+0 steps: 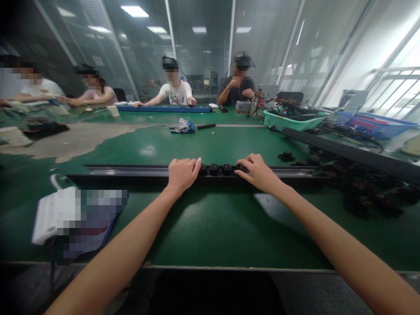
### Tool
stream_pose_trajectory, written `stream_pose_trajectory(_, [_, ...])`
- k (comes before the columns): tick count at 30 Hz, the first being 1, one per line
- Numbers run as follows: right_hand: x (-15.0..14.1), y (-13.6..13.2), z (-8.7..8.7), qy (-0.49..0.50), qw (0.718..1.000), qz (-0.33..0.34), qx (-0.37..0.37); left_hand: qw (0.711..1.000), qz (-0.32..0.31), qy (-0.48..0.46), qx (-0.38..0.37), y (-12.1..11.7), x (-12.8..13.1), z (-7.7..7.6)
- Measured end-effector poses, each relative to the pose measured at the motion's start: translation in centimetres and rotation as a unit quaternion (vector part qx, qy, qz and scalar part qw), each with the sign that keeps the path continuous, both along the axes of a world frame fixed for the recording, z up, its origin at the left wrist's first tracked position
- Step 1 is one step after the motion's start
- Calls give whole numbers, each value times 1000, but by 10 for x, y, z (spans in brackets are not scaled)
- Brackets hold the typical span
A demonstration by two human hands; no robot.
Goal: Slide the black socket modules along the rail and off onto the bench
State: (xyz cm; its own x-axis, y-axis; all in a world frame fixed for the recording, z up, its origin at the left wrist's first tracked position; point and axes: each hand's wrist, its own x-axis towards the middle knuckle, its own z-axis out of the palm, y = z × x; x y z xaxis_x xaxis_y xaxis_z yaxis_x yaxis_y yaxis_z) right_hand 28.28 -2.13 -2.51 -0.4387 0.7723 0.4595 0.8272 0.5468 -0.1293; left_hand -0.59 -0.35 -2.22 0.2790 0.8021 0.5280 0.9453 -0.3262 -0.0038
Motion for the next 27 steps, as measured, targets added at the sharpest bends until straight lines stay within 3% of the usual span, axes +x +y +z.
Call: stream_pose_trajectory(27, [17,4,5,-29,997,-21,-71,1000,4,6,7,1,0,-2])
